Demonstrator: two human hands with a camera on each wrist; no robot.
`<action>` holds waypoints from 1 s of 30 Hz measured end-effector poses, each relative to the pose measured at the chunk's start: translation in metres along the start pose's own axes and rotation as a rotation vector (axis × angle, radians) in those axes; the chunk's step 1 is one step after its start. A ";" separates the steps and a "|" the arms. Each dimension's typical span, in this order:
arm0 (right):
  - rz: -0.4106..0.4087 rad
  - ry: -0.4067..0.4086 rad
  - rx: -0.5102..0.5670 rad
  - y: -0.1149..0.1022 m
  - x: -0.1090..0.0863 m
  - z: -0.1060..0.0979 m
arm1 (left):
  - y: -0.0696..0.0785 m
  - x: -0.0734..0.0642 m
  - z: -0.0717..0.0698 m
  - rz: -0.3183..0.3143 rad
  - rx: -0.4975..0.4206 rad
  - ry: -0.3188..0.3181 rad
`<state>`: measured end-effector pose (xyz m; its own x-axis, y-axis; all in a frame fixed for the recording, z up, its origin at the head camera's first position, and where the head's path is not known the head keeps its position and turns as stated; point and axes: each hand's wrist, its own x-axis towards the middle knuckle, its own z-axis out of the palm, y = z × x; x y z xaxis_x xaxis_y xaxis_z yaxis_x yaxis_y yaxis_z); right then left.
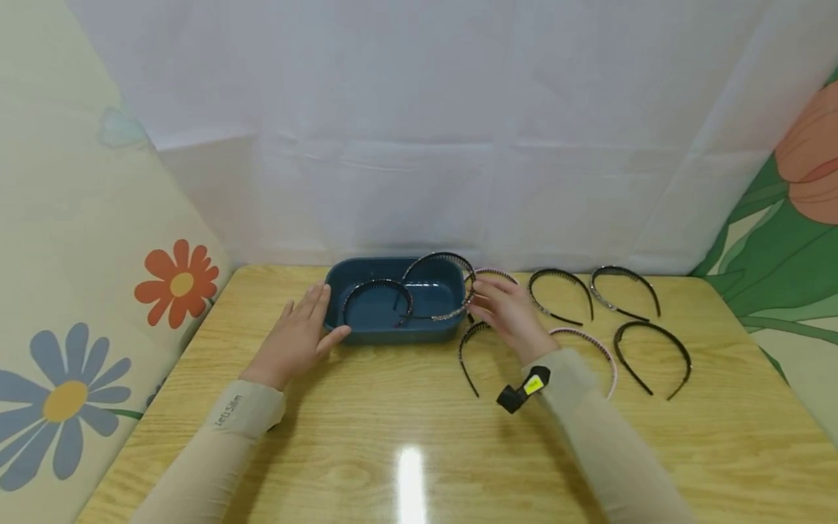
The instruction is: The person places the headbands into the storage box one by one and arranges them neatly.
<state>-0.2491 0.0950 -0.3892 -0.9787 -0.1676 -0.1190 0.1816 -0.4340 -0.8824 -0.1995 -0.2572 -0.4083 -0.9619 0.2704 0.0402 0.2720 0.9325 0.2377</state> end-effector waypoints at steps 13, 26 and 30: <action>-0.040 0.050 -0.152 0.018 0.020 0.016 | 0.000 0.002 0.000 -0.003 0.004 -0.006; -0.093 0.070 -0.416 0.022 0.024 0.023 | 0.001 0.001 0.000 0.001 -0.001 0.003; -0.145 0.043 -0.528 0.023 0.024 0.024 | 0.001 0.001 0.001 0.005 0.001 0.004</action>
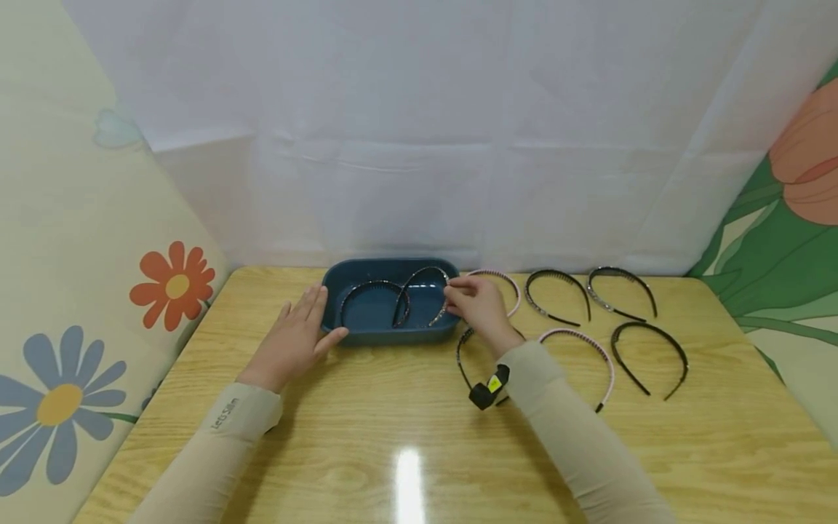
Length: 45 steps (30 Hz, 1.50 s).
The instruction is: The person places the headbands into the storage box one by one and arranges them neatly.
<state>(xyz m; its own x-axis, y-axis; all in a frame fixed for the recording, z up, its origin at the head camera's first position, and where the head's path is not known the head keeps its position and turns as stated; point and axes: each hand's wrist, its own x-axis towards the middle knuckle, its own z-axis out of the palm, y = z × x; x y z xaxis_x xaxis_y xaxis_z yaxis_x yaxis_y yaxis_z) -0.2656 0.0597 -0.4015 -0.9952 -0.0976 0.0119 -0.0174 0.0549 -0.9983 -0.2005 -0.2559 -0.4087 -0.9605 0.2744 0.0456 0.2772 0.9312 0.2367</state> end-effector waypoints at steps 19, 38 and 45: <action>-0.149 0.052 -0.234 -0.003 -0.010 0.002 | -0.002 0.000 0.001 0.000 0.009 -0.003; -0.287 0.009 -0.440 -0.003 -0.028 -0.022 | -0.004 0.001 0.002 0.001 0.013 0.001; -0.386 -0.088 -0.574 -0.001 -0.040 -0.043 | -0.003 0.000 0.002 -0.001 0.007 -0.003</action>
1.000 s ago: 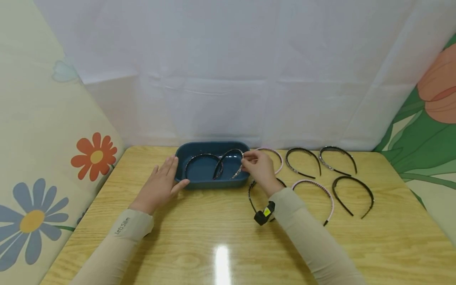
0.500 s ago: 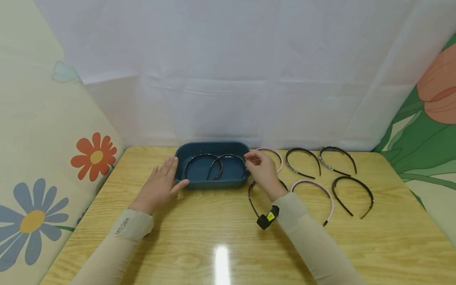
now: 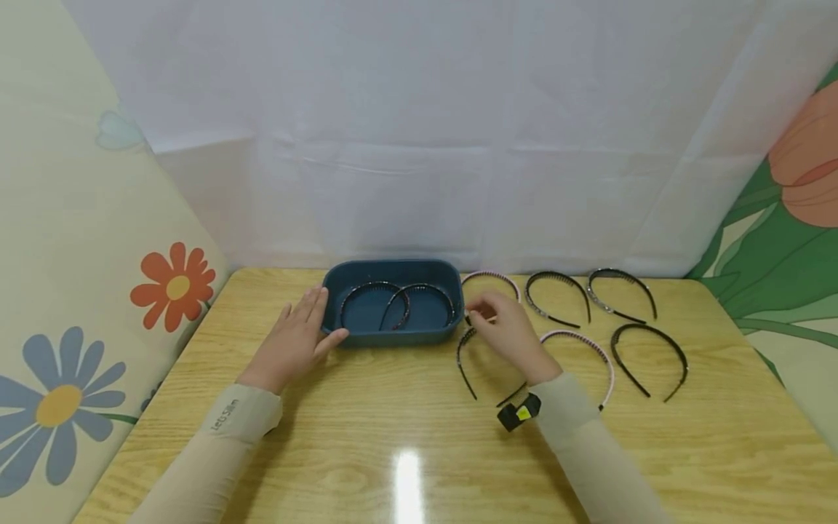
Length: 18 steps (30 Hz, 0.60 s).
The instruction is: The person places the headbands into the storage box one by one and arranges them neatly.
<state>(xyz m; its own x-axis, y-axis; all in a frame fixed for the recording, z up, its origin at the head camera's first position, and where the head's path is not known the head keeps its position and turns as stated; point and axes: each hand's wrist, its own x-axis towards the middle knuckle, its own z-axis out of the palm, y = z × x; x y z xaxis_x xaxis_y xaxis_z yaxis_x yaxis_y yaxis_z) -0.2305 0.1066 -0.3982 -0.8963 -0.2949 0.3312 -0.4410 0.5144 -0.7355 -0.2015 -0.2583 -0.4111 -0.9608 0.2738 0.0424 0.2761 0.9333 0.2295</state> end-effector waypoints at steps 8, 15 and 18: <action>-0.049 -0.107 -0.145 0.013 -0.023 -0.022 | 0.001 0.000 -0.002 -0.003 -0.004 -0.001; -0.012 -0.123 -0.140 0.029 -0.041 -0.041 | 0.001 -0.001 -0.001 -0.007 -0.006 -0.002; -0.023 -0.101 -0.166 0.038 -0.047 -0.050 | 0.002 -0.001 -0.001 0.002 -0.011 0.008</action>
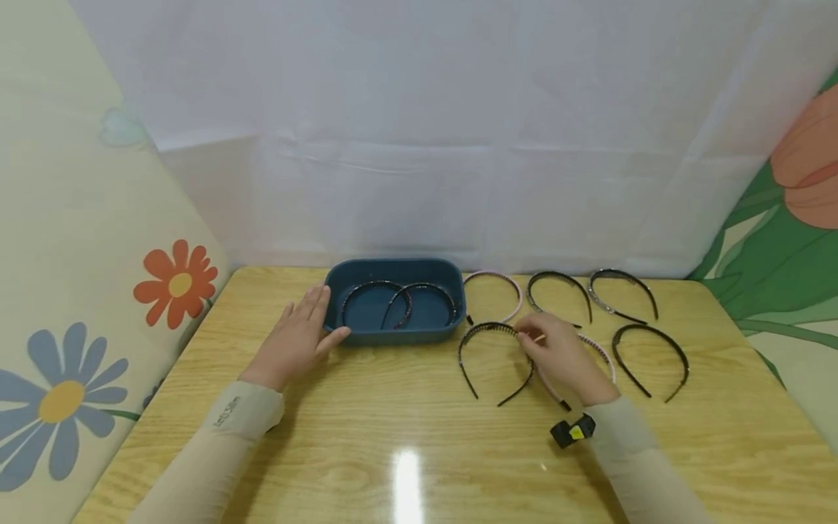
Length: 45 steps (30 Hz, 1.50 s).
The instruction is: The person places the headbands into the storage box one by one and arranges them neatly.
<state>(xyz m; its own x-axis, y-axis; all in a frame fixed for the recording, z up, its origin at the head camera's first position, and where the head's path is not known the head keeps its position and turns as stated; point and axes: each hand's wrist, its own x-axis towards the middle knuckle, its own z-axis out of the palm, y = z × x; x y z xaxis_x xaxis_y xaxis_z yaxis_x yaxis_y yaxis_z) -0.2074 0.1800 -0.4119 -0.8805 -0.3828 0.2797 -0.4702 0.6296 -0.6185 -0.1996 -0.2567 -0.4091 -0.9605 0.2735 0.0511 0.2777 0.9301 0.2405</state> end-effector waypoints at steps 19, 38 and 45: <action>0.046 0.043 -0.187 0.055 -0.034 -0.053 | 0.005 0.000 0.000 0.013 0.004 -0.002; 0.207 -0.001 -0.339 0.106 -0.062 -0.112 | 0.005 0.001 0.003 0.011 0.005 -0.013; 0.341 -0.001 -0.357 0.116 -0.076 -0.127 | 0.005 0.001 0.003 0.007 0.004 -0.010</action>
<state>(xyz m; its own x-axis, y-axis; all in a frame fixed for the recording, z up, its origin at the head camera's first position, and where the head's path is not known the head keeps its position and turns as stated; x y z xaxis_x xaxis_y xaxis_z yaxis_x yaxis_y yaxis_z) -0.2032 0.3678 -0.4121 -0.9878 -0.1152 0.1047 -0.1470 0.9115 -0.3840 -0.1994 -0.2510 -0.4103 -0.9582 0.2829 0.0427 0.2848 0.9291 0.2360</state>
